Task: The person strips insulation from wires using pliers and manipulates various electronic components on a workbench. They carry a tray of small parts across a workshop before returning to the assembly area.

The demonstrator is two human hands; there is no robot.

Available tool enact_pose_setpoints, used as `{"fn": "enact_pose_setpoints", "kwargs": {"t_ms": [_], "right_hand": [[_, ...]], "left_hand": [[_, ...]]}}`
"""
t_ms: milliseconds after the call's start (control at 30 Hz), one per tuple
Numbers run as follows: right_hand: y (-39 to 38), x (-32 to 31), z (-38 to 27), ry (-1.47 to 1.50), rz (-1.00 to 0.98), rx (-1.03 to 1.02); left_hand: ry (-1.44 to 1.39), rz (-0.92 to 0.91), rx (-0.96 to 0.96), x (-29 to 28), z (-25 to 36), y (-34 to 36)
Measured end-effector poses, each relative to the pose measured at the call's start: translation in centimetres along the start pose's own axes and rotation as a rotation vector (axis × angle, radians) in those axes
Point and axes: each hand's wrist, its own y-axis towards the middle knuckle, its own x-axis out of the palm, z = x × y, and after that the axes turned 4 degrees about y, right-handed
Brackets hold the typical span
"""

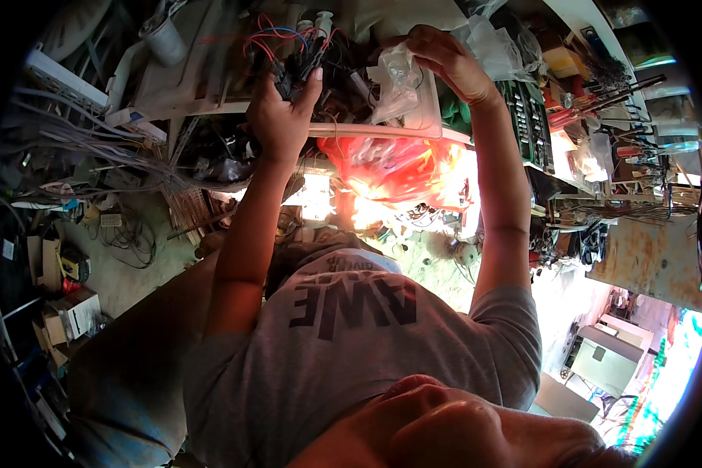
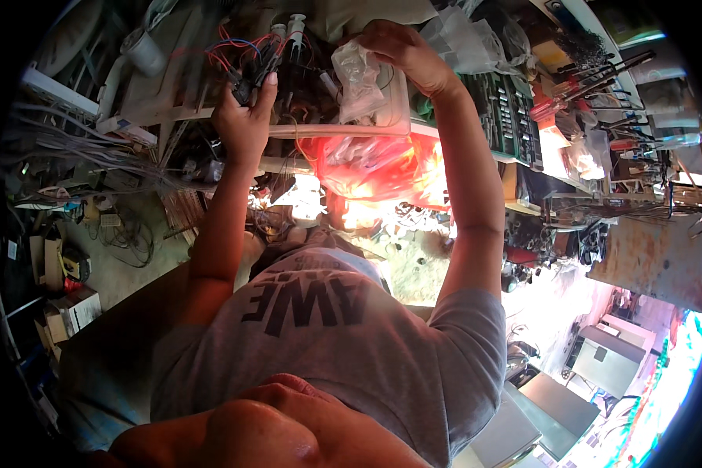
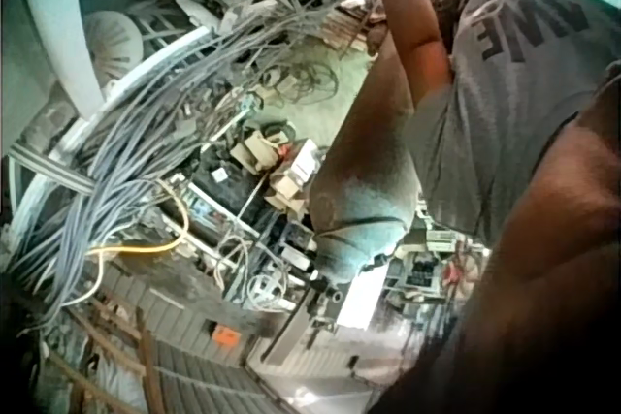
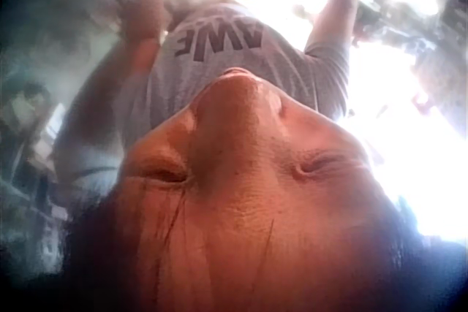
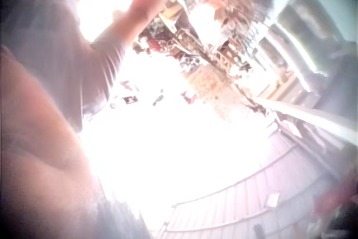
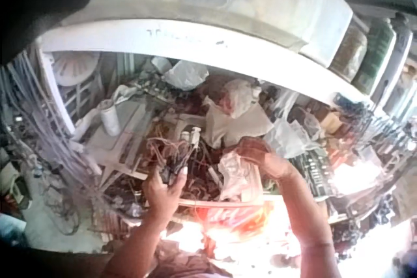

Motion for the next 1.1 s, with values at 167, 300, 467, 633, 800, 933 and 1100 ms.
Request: {"fn": "enact_pose_setpoints", "kwargs": {"t_ms": [167, 300, 467, 633, 800, 933, 1100], "right_hand": [[-2.1, 0.4, -2.1, -0.090, 0.117, -0.071], [-2.3, -0.8, -0.2, 0.048, 0.245, -0.080], [-3.6, -2.1, 1.6, 0.216, 0.224, -0.012], [-6.6, -1.5, 1.0, -0.132, 0.065, 0.074], [-9.4, 0.4, 0.6, -0.671, -0.017, -0.022], [-10.7, 1.4, 1.2, -0.852, 0.030, -0.132], [-10.9, 0.5, 1.4, -0.972, 0.107, -0.151]], "left_hand": [[0.014, -0.047, -0.068, -0.3, 0.1, 0.1], [-0.006, -0.072, -0.086, -0.5, 0.5, 0.1], [0.018, -0.073, -0.083, -0.4, 0.4, 0.1], [0.019, -0.072, -0.041, -0.5, 0.4, 0.0], [0.038, -0.055, -0.038, -0.2, 0.0, -0.1], [-0.007, -0.072, -0.081, -0.2, -0.1, -0.1], [-0.023, -0.083, -0.087, -0.2, 0.0, -0.1]]}}
